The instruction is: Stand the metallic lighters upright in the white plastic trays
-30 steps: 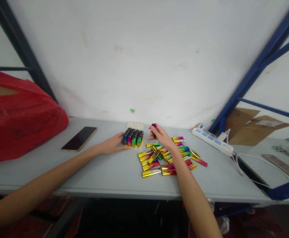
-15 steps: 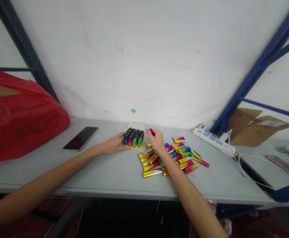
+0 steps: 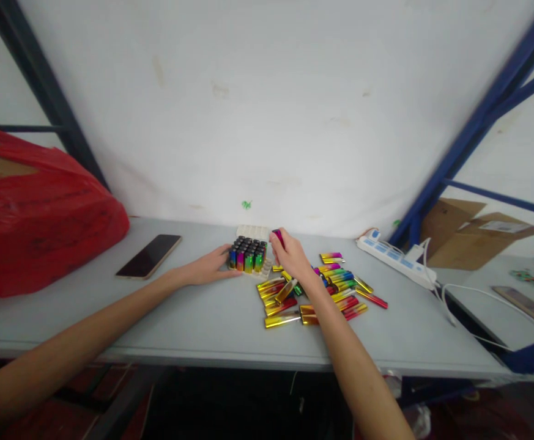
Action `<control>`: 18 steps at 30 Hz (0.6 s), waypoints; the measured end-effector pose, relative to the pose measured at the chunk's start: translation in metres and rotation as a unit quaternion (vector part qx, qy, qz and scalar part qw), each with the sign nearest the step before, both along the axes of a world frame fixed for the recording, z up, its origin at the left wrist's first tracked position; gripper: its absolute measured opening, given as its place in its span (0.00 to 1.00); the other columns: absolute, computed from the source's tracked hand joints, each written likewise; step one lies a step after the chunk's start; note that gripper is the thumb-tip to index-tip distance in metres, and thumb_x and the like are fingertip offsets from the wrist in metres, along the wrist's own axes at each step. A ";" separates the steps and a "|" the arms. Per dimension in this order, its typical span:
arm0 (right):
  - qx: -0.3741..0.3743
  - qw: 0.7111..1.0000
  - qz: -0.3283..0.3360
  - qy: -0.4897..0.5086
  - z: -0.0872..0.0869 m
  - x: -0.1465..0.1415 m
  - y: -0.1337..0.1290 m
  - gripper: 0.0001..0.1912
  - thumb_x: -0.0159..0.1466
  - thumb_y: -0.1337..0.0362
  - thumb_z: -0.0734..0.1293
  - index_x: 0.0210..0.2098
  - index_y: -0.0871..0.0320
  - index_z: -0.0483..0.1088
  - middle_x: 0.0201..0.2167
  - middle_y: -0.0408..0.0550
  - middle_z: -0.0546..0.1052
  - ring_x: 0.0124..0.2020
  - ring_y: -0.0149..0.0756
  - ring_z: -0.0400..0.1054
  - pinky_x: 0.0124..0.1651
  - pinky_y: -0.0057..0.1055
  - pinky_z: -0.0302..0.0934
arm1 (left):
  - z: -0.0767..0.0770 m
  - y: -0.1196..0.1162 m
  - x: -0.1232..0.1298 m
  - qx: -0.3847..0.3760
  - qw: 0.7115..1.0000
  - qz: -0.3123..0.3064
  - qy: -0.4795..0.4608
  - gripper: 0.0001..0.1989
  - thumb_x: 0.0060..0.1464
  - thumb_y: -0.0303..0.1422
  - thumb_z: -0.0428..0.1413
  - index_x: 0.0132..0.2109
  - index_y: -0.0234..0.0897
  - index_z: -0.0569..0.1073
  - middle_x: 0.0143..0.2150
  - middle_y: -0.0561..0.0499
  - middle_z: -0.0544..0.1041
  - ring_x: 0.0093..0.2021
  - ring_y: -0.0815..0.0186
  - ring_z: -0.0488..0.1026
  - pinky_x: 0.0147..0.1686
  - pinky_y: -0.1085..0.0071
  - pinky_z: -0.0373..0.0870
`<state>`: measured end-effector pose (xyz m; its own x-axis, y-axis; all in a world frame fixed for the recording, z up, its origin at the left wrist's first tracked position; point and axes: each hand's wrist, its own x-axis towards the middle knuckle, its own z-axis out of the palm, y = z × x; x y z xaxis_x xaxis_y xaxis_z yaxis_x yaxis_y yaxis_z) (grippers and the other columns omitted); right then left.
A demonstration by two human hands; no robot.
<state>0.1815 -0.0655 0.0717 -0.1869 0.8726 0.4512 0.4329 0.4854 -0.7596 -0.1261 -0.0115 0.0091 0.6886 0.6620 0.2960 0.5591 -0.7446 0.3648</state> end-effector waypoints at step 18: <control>-0.051 0.968 0.069 -0.234 -0.001 -0.011 -0.007 0.30 0.76 0.40 0.73 0.26 0.55 0.73 0.27 0.51 0.84 0.28 0.39 0.76 0.36 0.32 0.60 | -0.004 0.001 -0.002 0.023 1.000 -0.014 0.000 0.38 0.74 0.65 0.55 0.72 0.40 0.75 0.76 0.36 0.74 0.75 0.41 0.71 0.78 0.47 0.66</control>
<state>0.1705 -0.0722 0.0708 -0.4688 0.8601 0.2011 0.6778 0.4963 -0.5425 -0.1279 -0.0105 0.0051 0.7067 0.6286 0.3248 0.5383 -0.7755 0.3299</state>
